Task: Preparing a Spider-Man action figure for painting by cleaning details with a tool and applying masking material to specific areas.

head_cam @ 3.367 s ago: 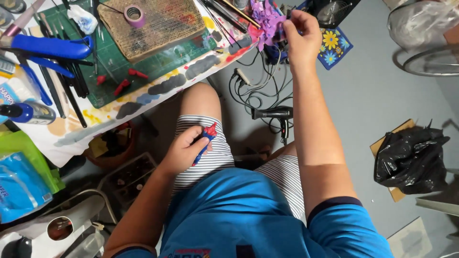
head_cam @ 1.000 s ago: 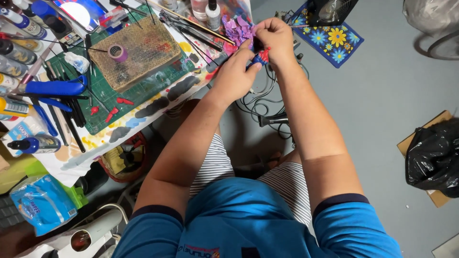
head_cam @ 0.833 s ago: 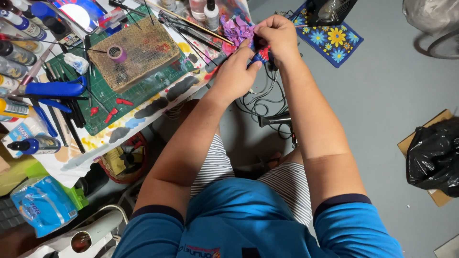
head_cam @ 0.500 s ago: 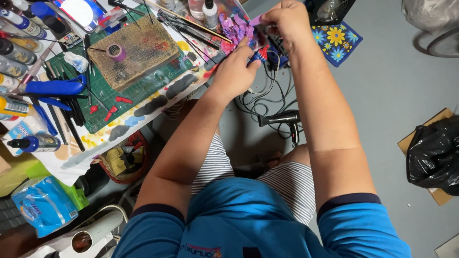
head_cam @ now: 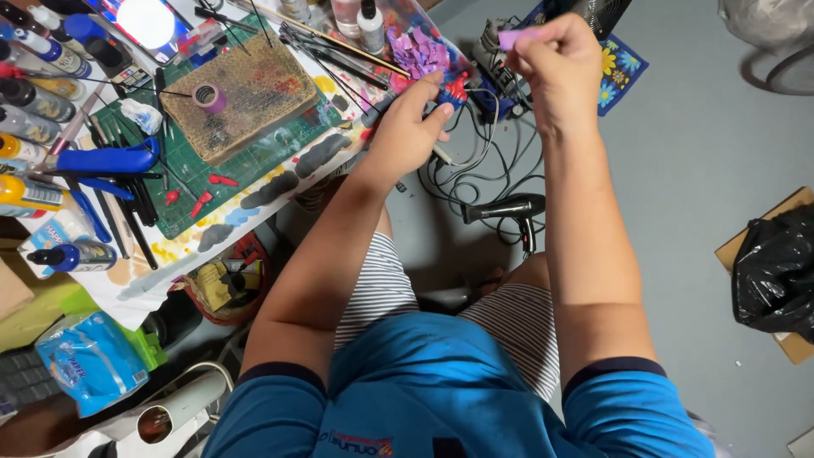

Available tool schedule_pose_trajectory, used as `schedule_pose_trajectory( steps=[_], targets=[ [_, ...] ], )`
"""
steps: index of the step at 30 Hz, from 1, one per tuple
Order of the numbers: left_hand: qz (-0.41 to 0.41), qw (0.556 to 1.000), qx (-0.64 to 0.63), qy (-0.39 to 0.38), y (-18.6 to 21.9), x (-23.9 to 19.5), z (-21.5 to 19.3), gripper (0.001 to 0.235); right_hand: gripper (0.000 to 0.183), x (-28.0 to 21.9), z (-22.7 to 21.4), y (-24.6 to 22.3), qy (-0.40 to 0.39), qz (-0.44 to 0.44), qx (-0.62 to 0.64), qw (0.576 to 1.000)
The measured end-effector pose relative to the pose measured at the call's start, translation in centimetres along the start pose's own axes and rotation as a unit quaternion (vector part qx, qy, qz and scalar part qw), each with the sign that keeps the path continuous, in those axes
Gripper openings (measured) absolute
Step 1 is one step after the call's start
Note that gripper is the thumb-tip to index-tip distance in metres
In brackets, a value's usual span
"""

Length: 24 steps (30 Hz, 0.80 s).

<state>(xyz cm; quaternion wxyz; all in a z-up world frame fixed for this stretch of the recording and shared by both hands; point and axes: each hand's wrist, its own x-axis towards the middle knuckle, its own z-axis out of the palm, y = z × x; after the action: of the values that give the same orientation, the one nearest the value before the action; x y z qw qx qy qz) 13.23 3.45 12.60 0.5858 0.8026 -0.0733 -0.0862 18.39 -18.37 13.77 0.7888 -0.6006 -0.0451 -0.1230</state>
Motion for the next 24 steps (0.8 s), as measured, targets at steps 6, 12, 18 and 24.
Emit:
schedule_pose_trajectory(
  steps=[6, 12, 18, 24],
  targets=[
    [0.018, 0.996, -0.085, -0.009, 0.2, -1.9, 0.7, 0.031, 0.026, -5.4, -1.8, 0.6, -0.018, -0.046, 0.059, 0.997],
    [0.081, 0.977, -0.19, -0.059, 2.7, -5.7, 1.5, 0.015, 0.023, -9.9, -1.4, -1.5, -0.013, -0.06, 0.092, 0.994],
    [0.116, 0.969, -0.203, -0.077, 2.6, -7.6, 2.9, 0.019, 0.016, -13.9, -1.6, -3.2, 0.029, -0.065, 0.13, 0.989],
    [0.139, 0.948, -0.265, -0.107, 2.2, -9.0, 4.8, 0.019, 0.022, -16.7, -2.8, -1.8, 0.022, -0.173, 0.135, 0.975]
  ],
)
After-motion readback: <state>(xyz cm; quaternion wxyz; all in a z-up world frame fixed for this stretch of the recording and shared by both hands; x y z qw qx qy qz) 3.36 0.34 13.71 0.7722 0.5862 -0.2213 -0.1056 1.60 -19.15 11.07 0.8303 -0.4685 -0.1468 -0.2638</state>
